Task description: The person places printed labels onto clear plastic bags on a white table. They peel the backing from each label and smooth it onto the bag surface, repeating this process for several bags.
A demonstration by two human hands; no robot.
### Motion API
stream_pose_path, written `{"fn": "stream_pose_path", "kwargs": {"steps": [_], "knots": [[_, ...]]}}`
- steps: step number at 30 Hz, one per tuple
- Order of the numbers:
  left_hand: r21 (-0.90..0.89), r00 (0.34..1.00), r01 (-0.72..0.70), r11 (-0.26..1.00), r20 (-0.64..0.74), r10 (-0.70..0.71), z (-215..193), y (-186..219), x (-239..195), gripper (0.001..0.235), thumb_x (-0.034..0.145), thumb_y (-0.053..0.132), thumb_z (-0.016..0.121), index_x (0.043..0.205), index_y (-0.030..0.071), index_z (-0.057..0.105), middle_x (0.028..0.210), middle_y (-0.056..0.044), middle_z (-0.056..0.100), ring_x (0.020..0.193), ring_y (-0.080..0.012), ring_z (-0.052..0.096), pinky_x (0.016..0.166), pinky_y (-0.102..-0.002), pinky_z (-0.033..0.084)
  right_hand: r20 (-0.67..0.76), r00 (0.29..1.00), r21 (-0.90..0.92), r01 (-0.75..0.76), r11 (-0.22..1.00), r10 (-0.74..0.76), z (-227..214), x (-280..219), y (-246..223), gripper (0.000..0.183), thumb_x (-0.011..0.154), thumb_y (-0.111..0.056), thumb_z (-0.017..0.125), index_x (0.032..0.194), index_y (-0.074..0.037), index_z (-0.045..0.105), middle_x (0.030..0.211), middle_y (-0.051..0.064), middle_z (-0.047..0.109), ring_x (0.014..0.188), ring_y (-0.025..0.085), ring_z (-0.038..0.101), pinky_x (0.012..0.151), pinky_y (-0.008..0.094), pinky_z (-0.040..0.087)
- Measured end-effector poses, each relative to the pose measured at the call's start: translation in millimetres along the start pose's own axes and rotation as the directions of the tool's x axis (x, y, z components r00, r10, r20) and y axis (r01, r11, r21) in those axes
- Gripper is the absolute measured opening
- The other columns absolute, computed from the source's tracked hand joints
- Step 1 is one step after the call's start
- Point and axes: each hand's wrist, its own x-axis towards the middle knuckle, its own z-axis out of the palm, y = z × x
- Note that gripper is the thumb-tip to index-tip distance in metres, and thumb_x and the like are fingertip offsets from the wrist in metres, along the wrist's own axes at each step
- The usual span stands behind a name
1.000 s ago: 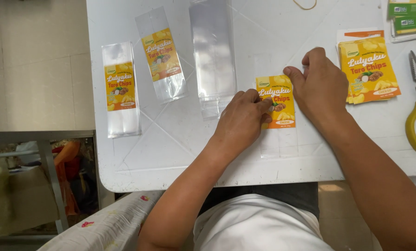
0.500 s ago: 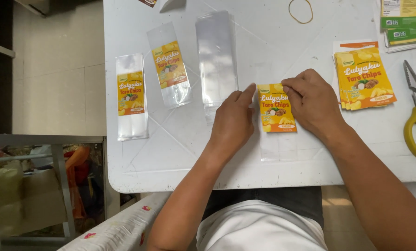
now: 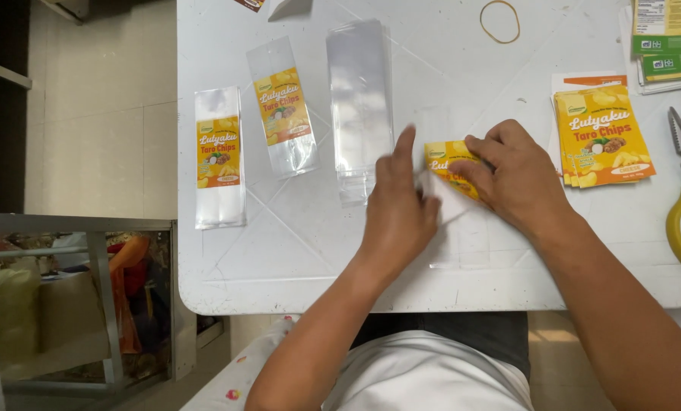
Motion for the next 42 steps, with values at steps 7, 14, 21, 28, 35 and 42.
{"fn": "stream_pose_path", "kwargs": {"steps": [7,14,21,28,35,42], "knots": [[-0.038,0.953,0.164,0.986,0.265,-0.148,-55.0,-31.3,-90.7,0.075,0.078,0.012,0.069,0.147,0.016,0.041,0.126,-0.007,0.058,0.071,-0.0203,0.063,0.077,-0.036,0.055,0.172,0.985,-0.318,0.082,0.945,-0.027,-12.2,-13.1,-38.8,0.096,0.075,-0.076,0.073,0.134,-0.002,0.057,0.116,0.018,0.056,0.102,0.041,0.057,0.084,0.053,0.051],[-0.289,0.908,0.418,0.861,0.092,-0.409,-86.2,-57.1,-97.7,0.037,0.077,0.010,0.081,0.085,0.015,0.045,0.106,0.000,0.072,0.065,-0.0108,0.050,0.063,-0.025,0.048,-0.062,0.863,-0.362,0.448,0.817,-0.501,8.7,-71.8,-61.0,0.057,0.086,-0.035,0.077,0.127,0.003,0.062,0.135,0.019,0.060,0.119,0.036,0.057,0.099,0.047,0.052],[-0.350,0.884,0.418,0.838,-0.057,-0.465,-104.8,-63.1,-75.2,0.014,0.084,0.020,0.082,0.096,0.011,0.083,0.071,0.004,0.067,0.065,-0.0065,0.055,0.066,-0.021,0.048,0.138,0.857,-0.320,0.514,0.796,-0.497,12.4,-148.9,-42.9,0.106,0.075,-0.069,0.062,0.156,-0.005,0.035,0.167,0.017,0.034,0.158,0.033,0.029,0.125,0.057,0.027],[-0.584,0.832,0.269,0.766,-0.260,-0.491,-138.0,-95.7,-74.8,0.027,0.085,0.015,0.075,0.109,0.007,0.083,0.093,-0.004,0.081,0.086,-0.0110,0.072,0.081,-0.023,0.058,0.018,0.980,0.208,-0.196,0.958,0.197,-51.5,-88.3,-88.0,0.043,0.099,-0.013,0.058,0.141,-0.016,0.067,0.143,0.001,0.067,0.117,0.006,0.061,0.108,0.023,0.039],[-0.661,0.640,-0.306,0.685,-0.676,-0.367,-175.3,-130.0,-87.5,0.034,0.096,0.008,0.067,0.128,-0.004,0.067,0.113,-0.014,0.075,0.091,-0.0173,0.071,0.085,-0.031,0.064,-0.410,0.653,-0.060,0.677,0.733,-0.637,43.2,54.1,-161.8,0.040,0.104,-0.001,0.061,0.143,0.003,0.059,0.151,0.022,0.056,0.142,0.043,0.053,0.124,0.051,0.042],[-0.587,0.622,-0.369,0.721,-0.732,-0.278,-175.7,-143.1,-88.1,0.038,0.097,0.004,0.067,0.133,-0.007,0.062,0.115,-0.019,0.073,0.101,-0.0221,0.072,0.086,-0.032,0.064,0.253,0.869,-0.239,0.481,0.843,-0.425,123.5,102.7,-180.0,0.057,0.108,-0.049,0.042,0.148,-0.011,0.056,0.156,0.015,0.051,0.151,0.036,0.037,0.121,0.056,0.029]]}}
